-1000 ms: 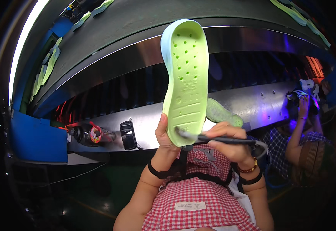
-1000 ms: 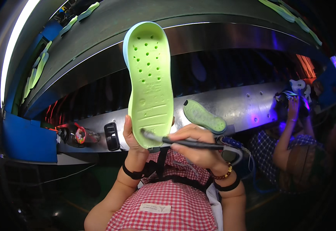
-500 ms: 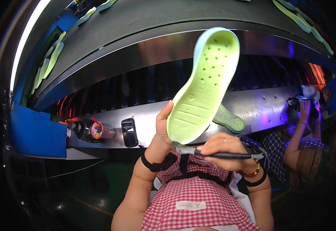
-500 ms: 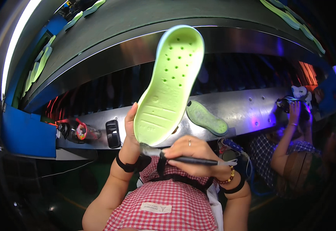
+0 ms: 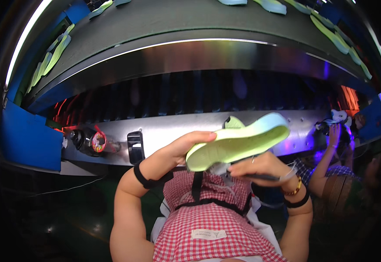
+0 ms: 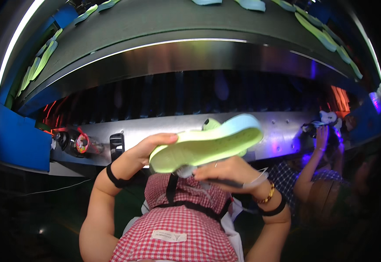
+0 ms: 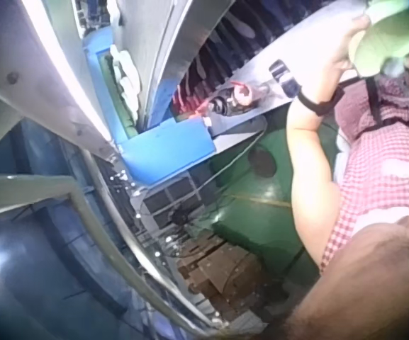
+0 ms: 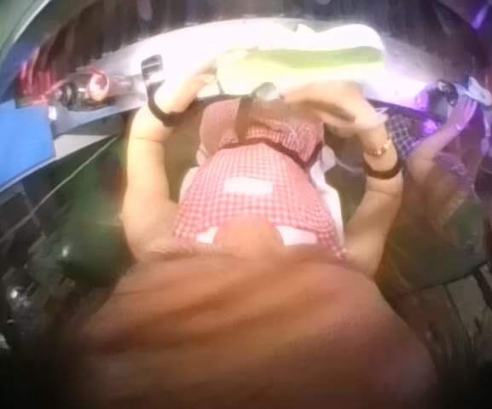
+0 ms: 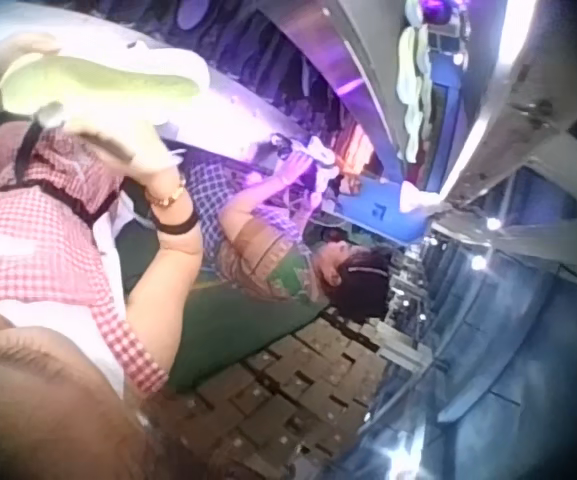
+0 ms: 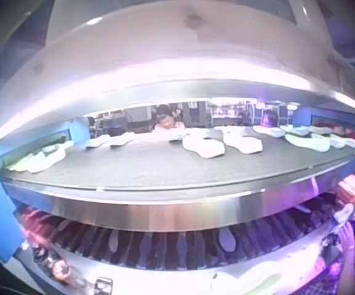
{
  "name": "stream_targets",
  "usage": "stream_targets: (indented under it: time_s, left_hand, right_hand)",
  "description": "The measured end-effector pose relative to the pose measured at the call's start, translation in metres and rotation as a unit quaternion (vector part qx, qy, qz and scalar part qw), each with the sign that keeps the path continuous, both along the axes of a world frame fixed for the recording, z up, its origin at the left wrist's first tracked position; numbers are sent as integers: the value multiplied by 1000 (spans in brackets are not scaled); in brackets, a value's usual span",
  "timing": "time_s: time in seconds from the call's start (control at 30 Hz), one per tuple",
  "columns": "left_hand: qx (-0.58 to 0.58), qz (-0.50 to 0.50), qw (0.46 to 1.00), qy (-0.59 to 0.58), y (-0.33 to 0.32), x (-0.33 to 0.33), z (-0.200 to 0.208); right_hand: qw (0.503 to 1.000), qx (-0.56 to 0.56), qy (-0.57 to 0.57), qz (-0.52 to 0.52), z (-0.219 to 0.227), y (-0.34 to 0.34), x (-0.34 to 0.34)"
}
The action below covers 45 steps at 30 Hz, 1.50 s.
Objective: The person is using a brush to apply glue or primer to the interior of lime green shoe soles at a manufacturing conveyor belt.
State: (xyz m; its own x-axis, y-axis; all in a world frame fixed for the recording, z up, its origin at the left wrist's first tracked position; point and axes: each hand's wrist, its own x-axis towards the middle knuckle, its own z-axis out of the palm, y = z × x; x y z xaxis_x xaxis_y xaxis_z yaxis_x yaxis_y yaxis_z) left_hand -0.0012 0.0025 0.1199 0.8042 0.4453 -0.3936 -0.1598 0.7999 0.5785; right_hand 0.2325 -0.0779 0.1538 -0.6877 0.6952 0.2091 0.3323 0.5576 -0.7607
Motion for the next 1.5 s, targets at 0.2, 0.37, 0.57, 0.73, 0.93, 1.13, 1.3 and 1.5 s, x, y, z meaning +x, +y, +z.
stream_targets:
  time_s: [0.2, 0.37, 0.57, 0.73, 0.93, 1.13, 1.3, 1.5]
  left_hand:
    - [-6, -39, 999, 30, 5, -7, 6]
    - [10, -12, 998, 65, 8, -19, -6]
    - [56, -6, 996, 66, 13, -28, -9]
    - [-90, 72, 990, -77, -3, -6, -33]
    - [-126, 120, 979, -104, -17, -13, -72]
    - [-86, 173, 973, -125, -14, 3, -67]
    - [-17, 338, 937, -89, -7, 20, -62]
    - [22, 454, 888, -66, -6, 30, -81]
  right_hand:
    - [999, -18, 34, -19, -2, 10, 12]
    - [994, -38, -98, 28, 18, 6, 22]
    - [996, -34, -67, -55, 1, 3, 34]
    - [926, -261, 176, -207, -16, 1, -8]
    - [845, -135, 274, -439, -86, 22, 24]
    - [897, -110, 216, -371, -95, 1, -32]
    - [926, 164, 155, -301, -57, -9, -23]
    - [889, 315, -142, -299, -76, -15, -52]
